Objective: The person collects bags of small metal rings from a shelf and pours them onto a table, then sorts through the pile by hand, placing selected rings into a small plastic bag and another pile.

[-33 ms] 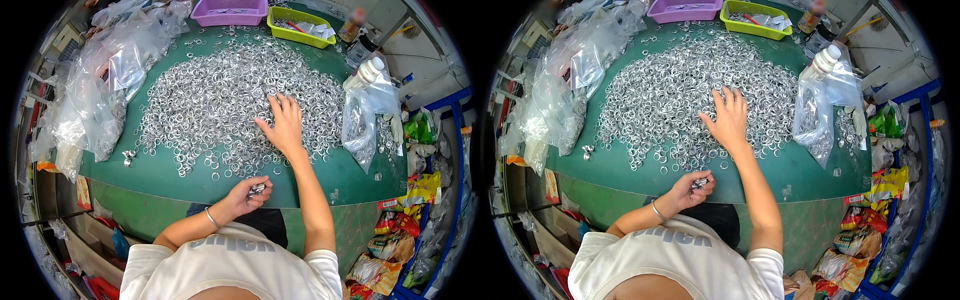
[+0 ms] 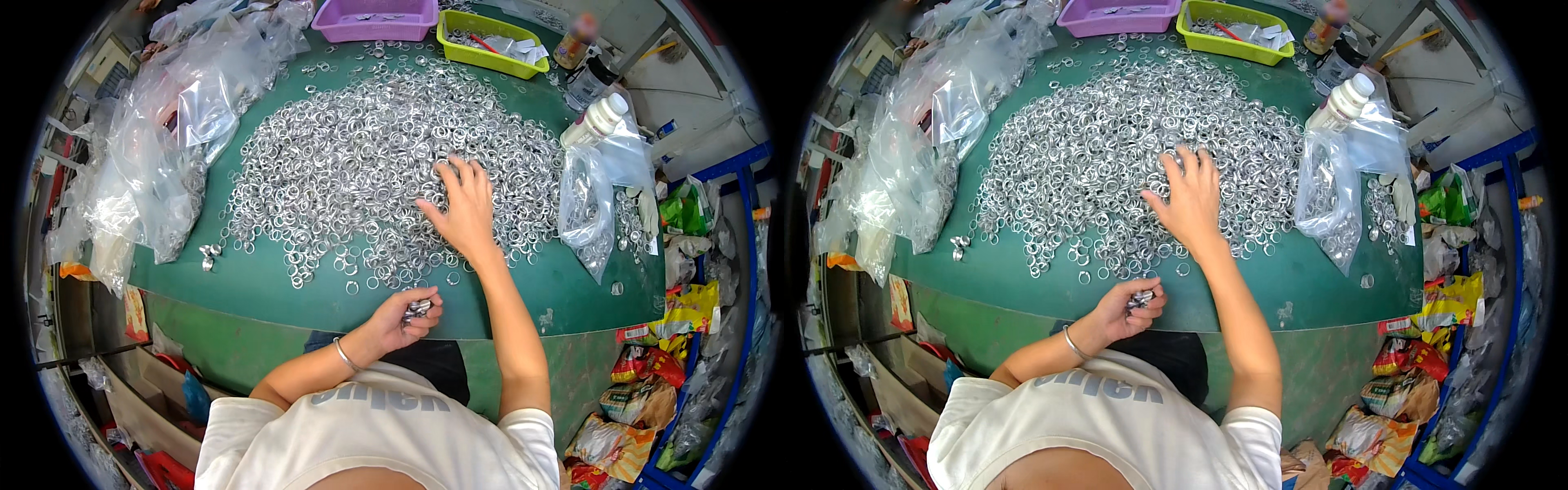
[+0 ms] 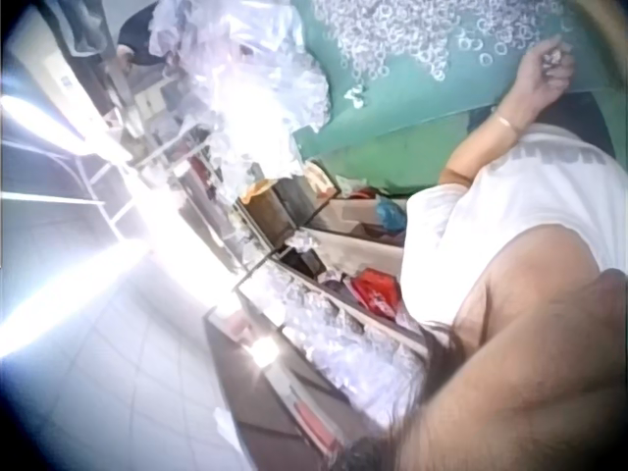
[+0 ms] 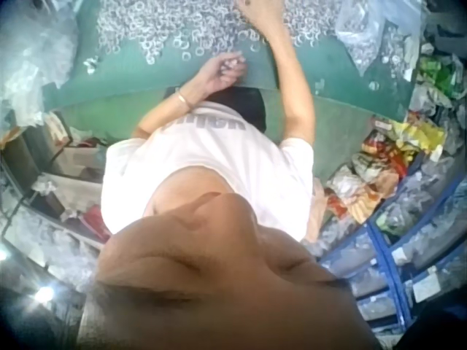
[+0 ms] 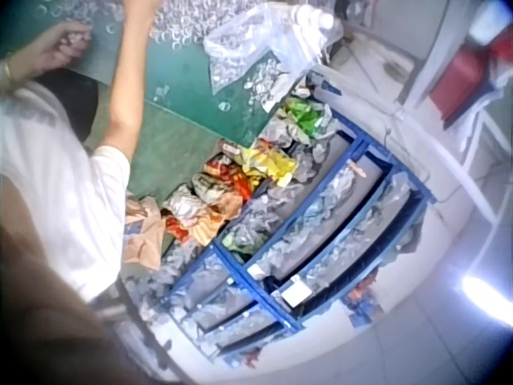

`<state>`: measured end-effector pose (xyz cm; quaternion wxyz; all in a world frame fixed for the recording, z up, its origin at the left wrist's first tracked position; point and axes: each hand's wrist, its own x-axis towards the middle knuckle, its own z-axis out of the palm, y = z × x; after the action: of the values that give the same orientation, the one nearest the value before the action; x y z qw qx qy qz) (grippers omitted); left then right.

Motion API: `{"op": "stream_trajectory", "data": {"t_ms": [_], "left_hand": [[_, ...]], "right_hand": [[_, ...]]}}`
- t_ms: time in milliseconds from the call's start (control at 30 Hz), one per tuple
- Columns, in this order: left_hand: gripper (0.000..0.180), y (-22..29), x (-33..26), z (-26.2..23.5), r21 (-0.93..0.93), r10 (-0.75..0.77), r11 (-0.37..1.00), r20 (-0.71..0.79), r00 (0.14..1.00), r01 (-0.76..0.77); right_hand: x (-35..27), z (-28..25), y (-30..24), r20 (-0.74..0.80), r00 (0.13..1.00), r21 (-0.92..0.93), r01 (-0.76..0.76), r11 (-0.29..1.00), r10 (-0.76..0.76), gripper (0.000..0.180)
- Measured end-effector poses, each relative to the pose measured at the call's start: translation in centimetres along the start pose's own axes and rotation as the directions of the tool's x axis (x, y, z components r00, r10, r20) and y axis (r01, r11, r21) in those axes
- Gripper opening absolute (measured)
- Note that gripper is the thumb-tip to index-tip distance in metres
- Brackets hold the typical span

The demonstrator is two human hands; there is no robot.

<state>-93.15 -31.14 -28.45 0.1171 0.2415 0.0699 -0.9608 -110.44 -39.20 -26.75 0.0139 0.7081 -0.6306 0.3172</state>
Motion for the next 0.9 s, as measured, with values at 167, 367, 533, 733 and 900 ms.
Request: {"op": "stream_trajectory", "data": {"t_ms": [167, 367, 533, 733, 900], "left_hand": [[0.023, -0.3, 0.2, -0.4, -0.041, 0.0, 0.999, 0.028, 1.0, 0.001], [0.018, -0.8, -0.1, -0.7, -0.027, -0.01, 1.0, 0.017, 1.0, 0.011], [0.018, -1.5, -1.2, -1.0, 0.038, -0.041, 0.998, -0.114, 0.993, 0.046], [0.027, -1.0, -2.7, -0.8, 0.186, 0.09, 0.98, -0.075, 0.993, -0.074], [0.031, -0.8, -2.7, -0.2, 0.191, 0.127, 0.976, -0.131, 0.983, -0.101]], "right_hand": [[-2.8, -0.3, -2.1, 0.03, 0.999, 0.166, -0.025, 0.986, 0.02, 0.056], [-5.4, -1.3, -3.9, 0.113, 0.99, 0.272, 0.047, 0.961, -0.081, 0.049], [-7.3, -2.2, -4.6, 0.225, 0.96, 0.394, 0.066, 0.917, -0.166, 0.028], [-6.1, -3.3, -3.0, 0.081, 0.996, 0.493, -0.07, 0.867, 0.034, 0.02], [-4.2, -1.1, -2.9, 0.122, 0.992, 0.076, 0.017, 0.997, -0.027, 0.051]]}}
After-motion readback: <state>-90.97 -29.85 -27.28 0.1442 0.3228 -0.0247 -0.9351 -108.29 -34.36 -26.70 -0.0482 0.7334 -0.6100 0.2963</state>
